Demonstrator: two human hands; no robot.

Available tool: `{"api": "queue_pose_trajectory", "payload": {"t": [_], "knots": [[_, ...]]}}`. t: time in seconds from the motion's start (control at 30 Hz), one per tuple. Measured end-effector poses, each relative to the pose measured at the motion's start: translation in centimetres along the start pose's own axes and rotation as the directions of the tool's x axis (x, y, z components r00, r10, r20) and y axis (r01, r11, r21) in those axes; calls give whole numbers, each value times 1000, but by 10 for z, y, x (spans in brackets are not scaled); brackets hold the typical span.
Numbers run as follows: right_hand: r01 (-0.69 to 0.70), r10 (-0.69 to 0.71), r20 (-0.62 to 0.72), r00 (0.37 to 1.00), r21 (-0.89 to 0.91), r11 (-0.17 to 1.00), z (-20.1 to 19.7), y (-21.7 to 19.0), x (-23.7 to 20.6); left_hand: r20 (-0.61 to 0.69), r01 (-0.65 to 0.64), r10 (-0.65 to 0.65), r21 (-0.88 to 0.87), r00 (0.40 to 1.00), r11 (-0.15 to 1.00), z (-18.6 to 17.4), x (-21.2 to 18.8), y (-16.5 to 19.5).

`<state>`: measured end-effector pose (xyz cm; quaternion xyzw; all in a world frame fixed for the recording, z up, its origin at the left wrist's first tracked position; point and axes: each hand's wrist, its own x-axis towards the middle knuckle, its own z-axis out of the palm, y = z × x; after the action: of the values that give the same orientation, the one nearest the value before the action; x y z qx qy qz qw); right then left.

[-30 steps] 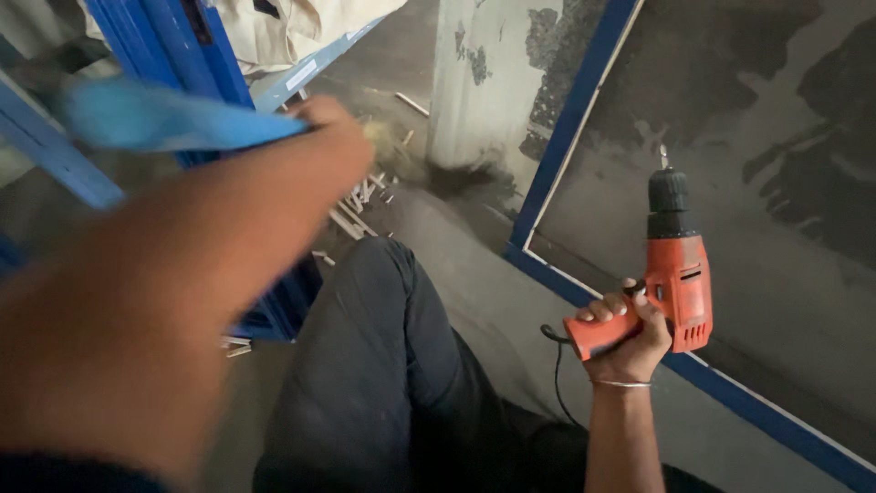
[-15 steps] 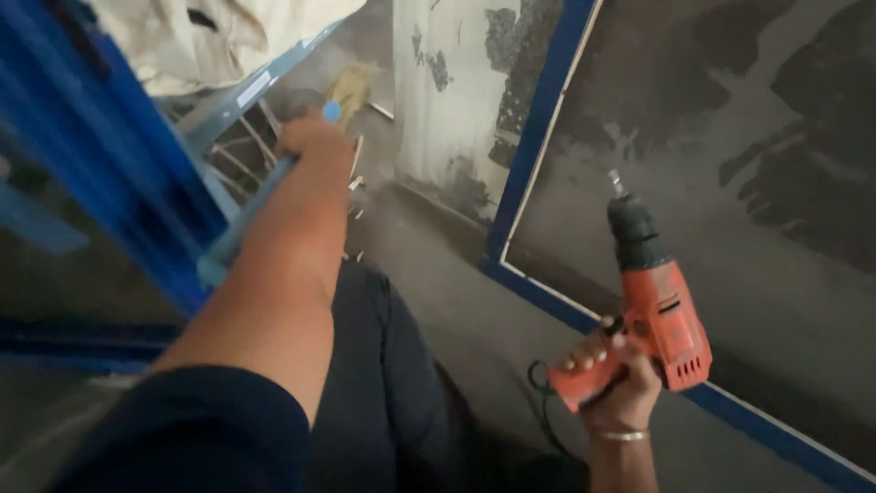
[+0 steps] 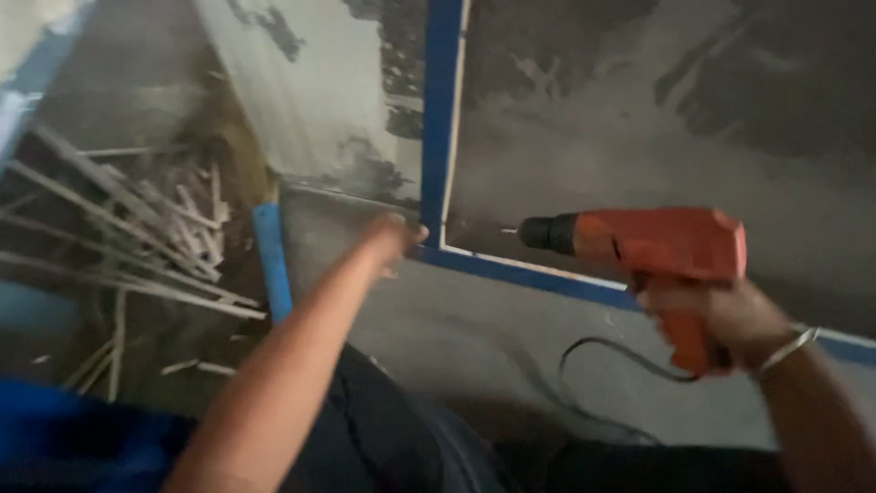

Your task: The person assembles a blue metal frame by sweeping debris, positioning a metal strip, and securing it with a power drill. They then use a screwdriver to pry off a white plastic strip from the frame's edge.

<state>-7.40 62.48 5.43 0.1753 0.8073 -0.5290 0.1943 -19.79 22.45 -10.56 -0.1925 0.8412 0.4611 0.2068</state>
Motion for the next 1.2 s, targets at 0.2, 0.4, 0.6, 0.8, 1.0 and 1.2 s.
{"api": "queue_pose_trajectory", "payload": {"t": [0.2, 0.4, 0.6, 0.8, 1.0, 1.2], "knots": [[-105, 111, 13, 994, -218, 970, -1, -39, 3, -52, -253, 277, 276, 960, 927, 63, 19, -32], [-117, 137, 100, 985, -187, 975, 57, -43, 32, 40, -310, 310, 253, 950, 917, 54, 54, -42], [-151, 174, 76, 982, -247, 957, 89, -43, 50, 166, -264, 226, 266, 960, 927, 51, 61, -39], [-101, 132, 44, 990, -430, 897, 97, -52, 50, 130, -226, 192, 343, 973, 912, 50, 53, -32], [-151, 211, -15, 977, -749, 645, 105, -96, 70, 57, -225, 220, 376, 974, 899, 52, 47, -31], [-12, 199, 118, 973, -833, 553, 133, -155, 92, 87, -223, 205, 384, 975, 896, 54, 53, -32]]}}
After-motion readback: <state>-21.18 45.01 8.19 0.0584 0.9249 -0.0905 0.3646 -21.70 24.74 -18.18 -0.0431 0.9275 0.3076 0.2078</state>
